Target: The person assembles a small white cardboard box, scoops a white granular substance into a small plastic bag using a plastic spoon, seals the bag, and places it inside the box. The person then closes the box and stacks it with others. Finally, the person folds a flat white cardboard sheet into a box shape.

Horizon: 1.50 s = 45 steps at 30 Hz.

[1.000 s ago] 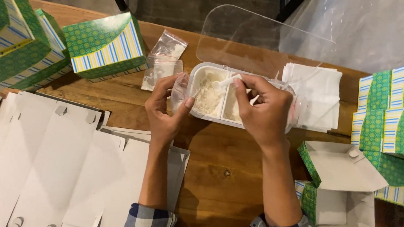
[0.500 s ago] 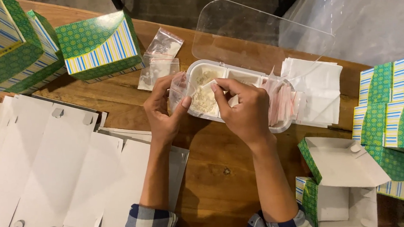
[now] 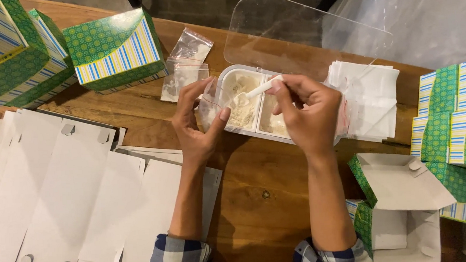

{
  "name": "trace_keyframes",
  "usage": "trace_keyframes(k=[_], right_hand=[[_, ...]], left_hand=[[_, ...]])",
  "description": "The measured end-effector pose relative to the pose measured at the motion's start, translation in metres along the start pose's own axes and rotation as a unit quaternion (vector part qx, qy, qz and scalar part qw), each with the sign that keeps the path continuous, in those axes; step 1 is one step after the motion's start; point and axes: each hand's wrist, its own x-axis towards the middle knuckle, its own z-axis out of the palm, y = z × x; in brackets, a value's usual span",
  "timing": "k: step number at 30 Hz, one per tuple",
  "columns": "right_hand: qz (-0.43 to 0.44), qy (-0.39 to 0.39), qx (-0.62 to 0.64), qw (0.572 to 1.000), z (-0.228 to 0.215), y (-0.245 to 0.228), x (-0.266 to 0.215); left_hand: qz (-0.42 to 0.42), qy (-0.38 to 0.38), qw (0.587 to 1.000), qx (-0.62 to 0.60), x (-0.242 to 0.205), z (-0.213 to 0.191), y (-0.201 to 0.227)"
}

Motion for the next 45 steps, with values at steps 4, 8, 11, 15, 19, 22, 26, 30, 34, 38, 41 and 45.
trace_keyframes(k=[4,8,11,15,19,22,26,30,34,38,41,45], right_hand=[[-0.007,0.015,0.025,1.000,-0.010,0.001,0.002],[-0.011,0.050,0.062,0.997,-0.017,0.004,0.003],[-0.016,0.076,0.075,0.994,-0.022,0.007,0.003],[-0.025,0.097,0.087,0.991,-0.023,0.006,0.001],[-0.030,0.095,0.082,0.992,-0.018,-0.005,-0.001],[-0.030,0.082,0.069,0.994,-0.013,-0.011,-0.004],[-0.038,0.070,0.058,0.995,-0.007,-0.014,-0.005],[-0.047,0.058,0.048,0.996,-0.003,-0.016,-0.006],[-0.055,0.053,0.036,0.996,0.004,-0.017,-0.011],[-0.093,0.041,-0.001,0.995,0.008,-0.016,-0.014],[-0.130,0.030,-0.035,0.990,0.012,-0.018,-0.015],[-0.199,-0.013,-0.054,0.978,0.011,-0.020,-0.014]], left_hand=[[0.008,-0.001,1.000,0.017,0.001,0.000,0.005],[0.039,-0.009,0.998,0.047,0.000,0.001,0.006],[0.044,-0.013,0.998,0.052,0.000,0.003,0.007],[0.052,-0.011,0.997,0.055,0.000,0.004,0.007],[0.059,-0.010,0.997,0.058,0.000,0.004,0.005],[0.064,-0.009,0.996,0.060,0.000,0.004,0.007],[0.067,-0.004,0.996,0.058,0.001,0.004,0.010],[0.064,-0.001,0.997,0.050,0.001,0.003,0.010],[0.063,0.000,0.997,0.050,0.001,0.003,0.010],[0.059,-0.001,0.997,0.047,0.002,0.002,0.011],[0.058,0.000,0.997,0.049,0.004,0.001,0.011],[0.051,0.005,0.998,0.039,0.002,0.001,0.010]])
